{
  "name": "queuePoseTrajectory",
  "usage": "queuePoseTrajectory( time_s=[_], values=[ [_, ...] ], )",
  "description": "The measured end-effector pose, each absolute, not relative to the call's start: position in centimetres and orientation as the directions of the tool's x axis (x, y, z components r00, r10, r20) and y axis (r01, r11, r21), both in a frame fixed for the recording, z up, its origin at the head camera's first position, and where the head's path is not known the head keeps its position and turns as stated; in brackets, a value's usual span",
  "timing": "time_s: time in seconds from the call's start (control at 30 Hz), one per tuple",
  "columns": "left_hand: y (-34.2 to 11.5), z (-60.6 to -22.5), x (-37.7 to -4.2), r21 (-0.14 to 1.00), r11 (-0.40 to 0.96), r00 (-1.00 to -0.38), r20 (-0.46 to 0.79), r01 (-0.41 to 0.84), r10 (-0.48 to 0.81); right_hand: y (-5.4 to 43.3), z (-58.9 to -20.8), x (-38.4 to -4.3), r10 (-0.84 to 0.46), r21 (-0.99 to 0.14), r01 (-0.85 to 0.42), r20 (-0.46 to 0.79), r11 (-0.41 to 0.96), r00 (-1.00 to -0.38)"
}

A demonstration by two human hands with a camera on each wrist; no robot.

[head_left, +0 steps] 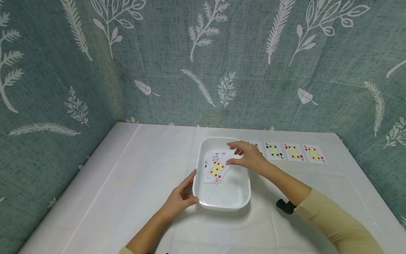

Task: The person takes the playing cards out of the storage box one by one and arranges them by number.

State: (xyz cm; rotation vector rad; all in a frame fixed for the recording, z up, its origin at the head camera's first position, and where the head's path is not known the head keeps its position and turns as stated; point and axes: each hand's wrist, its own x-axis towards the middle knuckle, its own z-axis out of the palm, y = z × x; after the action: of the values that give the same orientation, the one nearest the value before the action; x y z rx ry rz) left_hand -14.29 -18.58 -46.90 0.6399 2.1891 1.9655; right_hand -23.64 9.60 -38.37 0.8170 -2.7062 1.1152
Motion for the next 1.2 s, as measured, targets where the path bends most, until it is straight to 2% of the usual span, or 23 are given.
queuePoseTrajectory(
  time_s=[0.33,0.7,0.93,1.2],
  values=[
    [-18.7,-46.9,-14.3,0.973,0.067,-0.903,0.177,0.219,0.391,6.7,-38.8,-23.5,-0.456,-0.615,-0.394,0.063,0.683,-0.888],
    [-18.6,-46.9,-14.3,0.972,0.047,-0.898,0.192,0.229,0.395,4.0,-40.5,-24.0,-0.351,-0.486,-0.258,-0.109,0.835,-0.930],
    [-18.6,-46.9,-14.2,0.975,0.060,-0.902,0.176,0.216,0.393,3.8,-41.0,-24.1,-0.312,-0.354,-0.243,-0.155,0.903,-0.937],
    [-18.6,-47.0,-14.3,0.976,0.084,-0.907,0.154,0.202,0.392,3.6,-41.0,-24.2,-0.310,-0.331,-0.244,-0.164,0.912,-0.937]
  ],
)
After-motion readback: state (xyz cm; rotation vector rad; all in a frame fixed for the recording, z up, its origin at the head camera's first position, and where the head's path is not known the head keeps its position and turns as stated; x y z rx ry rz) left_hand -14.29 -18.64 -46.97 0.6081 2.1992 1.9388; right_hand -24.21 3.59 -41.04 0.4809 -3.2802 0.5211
